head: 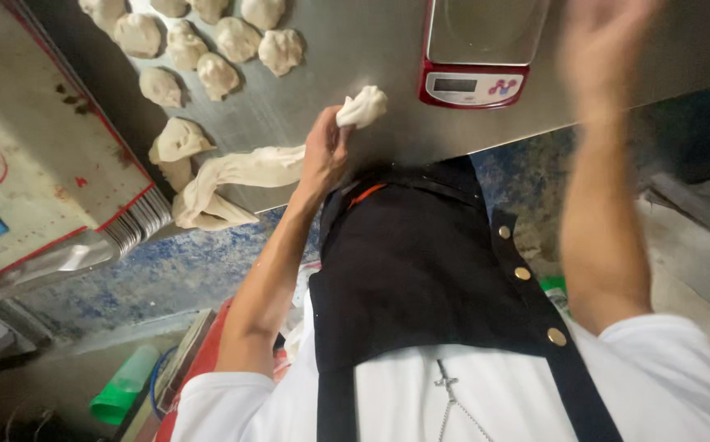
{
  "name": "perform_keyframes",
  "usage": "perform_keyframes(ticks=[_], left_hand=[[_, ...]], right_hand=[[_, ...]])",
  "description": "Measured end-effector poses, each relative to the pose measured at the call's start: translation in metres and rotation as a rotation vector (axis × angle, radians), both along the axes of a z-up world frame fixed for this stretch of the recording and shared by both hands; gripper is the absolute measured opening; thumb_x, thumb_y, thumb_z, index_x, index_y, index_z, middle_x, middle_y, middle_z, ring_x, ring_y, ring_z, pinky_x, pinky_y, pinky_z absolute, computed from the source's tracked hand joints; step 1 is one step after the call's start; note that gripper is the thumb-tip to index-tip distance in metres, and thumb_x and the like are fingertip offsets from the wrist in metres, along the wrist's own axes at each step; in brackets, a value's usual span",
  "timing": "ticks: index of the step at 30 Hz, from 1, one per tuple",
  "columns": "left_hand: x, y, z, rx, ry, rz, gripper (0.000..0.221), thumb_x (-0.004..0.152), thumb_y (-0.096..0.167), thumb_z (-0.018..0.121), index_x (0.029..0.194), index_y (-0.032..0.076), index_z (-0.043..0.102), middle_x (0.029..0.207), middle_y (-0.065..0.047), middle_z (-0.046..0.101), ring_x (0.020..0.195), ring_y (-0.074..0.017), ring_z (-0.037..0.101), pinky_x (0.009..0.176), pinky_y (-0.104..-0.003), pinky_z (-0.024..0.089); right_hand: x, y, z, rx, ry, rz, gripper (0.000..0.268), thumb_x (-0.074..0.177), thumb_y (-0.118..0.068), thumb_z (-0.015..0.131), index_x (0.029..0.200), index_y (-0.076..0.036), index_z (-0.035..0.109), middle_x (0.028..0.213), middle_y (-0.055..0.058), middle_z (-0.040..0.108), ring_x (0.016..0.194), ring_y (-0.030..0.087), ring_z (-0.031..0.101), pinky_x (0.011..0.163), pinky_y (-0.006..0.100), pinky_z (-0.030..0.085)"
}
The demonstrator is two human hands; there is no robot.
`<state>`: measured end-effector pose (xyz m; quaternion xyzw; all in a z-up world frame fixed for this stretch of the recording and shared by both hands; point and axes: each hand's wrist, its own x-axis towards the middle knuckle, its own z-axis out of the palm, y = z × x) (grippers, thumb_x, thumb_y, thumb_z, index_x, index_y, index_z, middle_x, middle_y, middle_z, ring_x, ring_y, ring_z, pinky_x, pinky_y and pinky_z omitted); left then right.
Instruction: The person portions pieces of dough from a larger strip, weighs each piece on a digital scale by hand, and places the weighed portions onto a metal workstation.
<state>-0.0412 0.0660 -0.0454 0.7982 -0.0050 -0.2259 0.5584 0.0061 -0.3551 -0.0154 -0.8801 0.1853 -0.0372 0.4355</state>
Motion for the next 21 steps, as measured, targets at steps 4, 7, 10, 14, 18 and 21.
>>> perform_keyframes(ticks=[4,7,10,14,18,21], left_hand=[[-0.008,-0.017,0.038,-0.059,0.133,-0.038,0.03,0.109,0.006,0.056,0.139,0.005,0.055,0.101,-0.021,0.067,0.094,-0.0402,0.064,0.08,-0.036,0.052],[-0.007,-0.03,0.078,0.012,-0.084,-0.196,0.055,0.092,0.003,0.058,0.145,0.003,0.045,0.098,-0.021,0.072,0.092,-0.0393,0.072,0.078,-0.04,0.053],[-0.004,-0.04,0.096,0.091,-0.47,-0.23,0.071,0.079,0.005,0.064,0.144,0.0,0.036,0.102,-0.024,0.071,0.086,-0.0405,0.071,0.077,-0.046,0.054],[-0.002,-0.058,0.055,0.414,-0.519,-0.179,0.047,0.086,0.01,0.068,0.127,0.004,0.045,0.098,-0.022,0.07,0.081,-0.0412,0.068,0.068,-0.049,0.052],[0.003,-0.042,0.017,0.388,-0.617,-0.279,0.019,0.086,0.014,0.071,0.105,0.011,0.069,0.079,-0.012,0.072,0.068,-0.0366,0.068,0.059,-0.048,0.051],[0.023,-0.047,0.001,0.669,-0.344,-0.512,0.009,0.091,0.02,0.068,0.085,0.013,0.068,0.078,-0.017,0.069,0.074,-0.0392,0.067,0.064,-0.05,0.051]], right_hand=[[-0.034,0.182,0.03,0.709,-0.235,0.444,0.049,0.108,-0.024,0.068,0.143,0.0,0.045,0.138,0.017,0.056,0.129,0.027,0.058,0.104,0.039,0.051],[-0.036,0.219,0.056,0.351,-0.282,0.42,0.028,0.101,-0.026,0.074,0.099,0.002,0.07,0.099,0.015,0.068,0.089,0.022,0.067,0.074,0.035,0.055],[-0.029,0.22,0.044,0.319,-0.161,0.251,0.032,0.102,-0.029,0.071,0.088,0.0,0.072,0.079,0.009,0.07,0.068,0.016,0.067,0.056,0.03,0.051],[-0.055,0.226,0.021,0.46,-0.047,0.193,0.031,0.105,-0.029,0.064,0.094,-0.001,0.075,0.071,0.006,0.07,0.061,0.012,0.064,0.051,0.027,0.048],[-0.076,0.219,0.018,1.182,0.287,0.082,0.028,0.103,-0.025,0.069,0.09,-0.001,0.07,0.081,0.007,0.067,0.068,0.015,0.06,0.056,0.032,0.047],[-0.108,0.205,0.051,1.245,0.19,0.322,0.027,0.104,-0.027,0.074,0.1,0.0,0.07,0.091,0.01,0.068,0.079,0.022,0.063,0.067,0.037,0.049]])
